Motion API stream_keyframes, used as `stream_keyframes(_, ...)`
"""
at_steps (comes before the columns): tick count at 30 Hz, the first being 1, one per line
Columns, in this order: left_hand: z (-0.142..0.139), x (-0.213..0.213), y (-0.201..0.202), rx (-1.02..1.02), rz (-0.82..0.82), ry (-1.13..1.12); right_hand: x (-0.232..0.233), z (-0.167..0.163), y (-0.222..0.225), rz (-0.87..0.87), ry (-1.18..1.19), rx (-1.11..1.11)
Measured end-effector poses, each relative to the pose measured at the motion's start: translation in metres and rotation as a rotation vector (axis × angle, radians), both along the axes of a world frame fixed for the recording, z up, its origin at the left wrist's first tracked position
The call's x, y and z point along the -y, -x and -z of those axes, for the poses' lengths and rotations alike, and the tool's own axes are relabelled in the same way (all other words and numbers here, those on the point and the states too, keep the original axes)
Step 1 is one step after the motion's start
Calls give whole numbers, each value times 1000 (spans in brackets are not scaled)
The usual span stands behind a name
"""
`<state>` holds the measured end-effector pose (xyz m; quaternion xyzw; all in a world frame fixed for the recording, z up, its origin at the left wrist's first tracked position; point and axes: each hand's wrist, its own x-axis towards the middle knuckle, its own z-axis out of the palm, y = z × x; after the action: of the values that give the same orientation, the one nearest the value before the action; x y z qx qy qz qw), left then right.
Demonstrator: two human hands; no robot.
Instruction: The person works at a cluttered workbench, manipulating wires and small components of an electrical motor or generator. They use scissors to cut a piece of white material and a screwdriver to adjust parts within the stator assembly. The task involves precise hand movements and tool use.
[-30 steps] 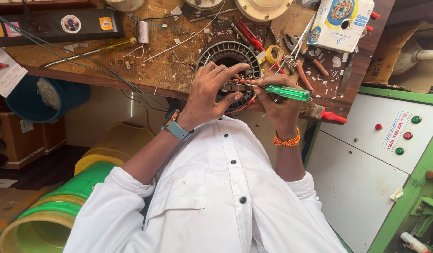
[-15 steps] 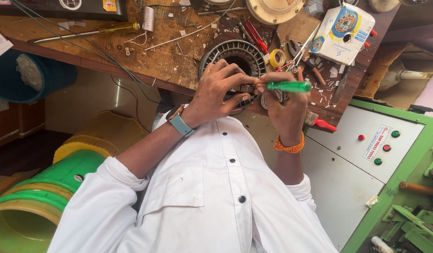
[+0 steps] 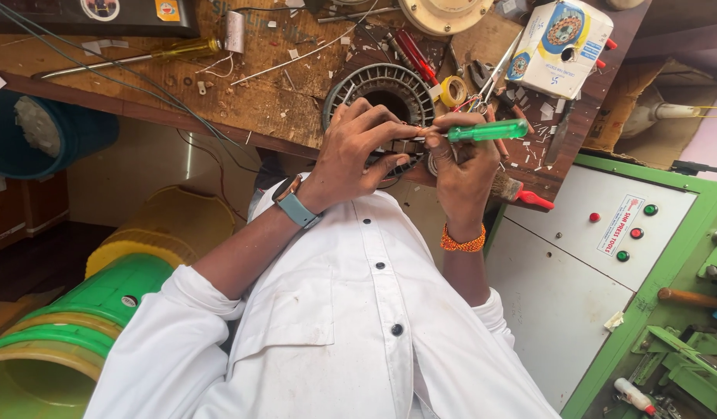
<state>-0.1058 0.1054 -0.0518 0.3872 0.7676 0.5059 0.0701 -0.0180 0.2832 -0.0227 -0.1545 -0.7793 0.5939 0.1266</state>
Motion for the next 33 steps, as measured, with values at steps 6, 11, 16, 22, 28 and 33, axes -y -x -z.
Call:
stream_keyframes(6, 3, 0, 0, -7, 18, -25, 1, 8, -5, 17, 26, -48)
stream_keyframes(11, 6, 0, -3, -45, -1, -11, 9, 10, -8, 83, 92, -56)
stream_keyframes(16, 6, -2, -6, -28, -4, 21, 11, 6, -11, 152, 157, 15)
stream_keyframes(22, 10, -1, -5, -56, 17, 29, 10, 11, -12, 164, 155, -11)
stream_keyframes(28, 27, 12, 7, 275, -20, -212, 1, 24, -9, 179, 393, -152)
stream_keyframes(33, 34, 13, 0, 22, -32, -87, 1, 29, -21, 144, 577, -248)
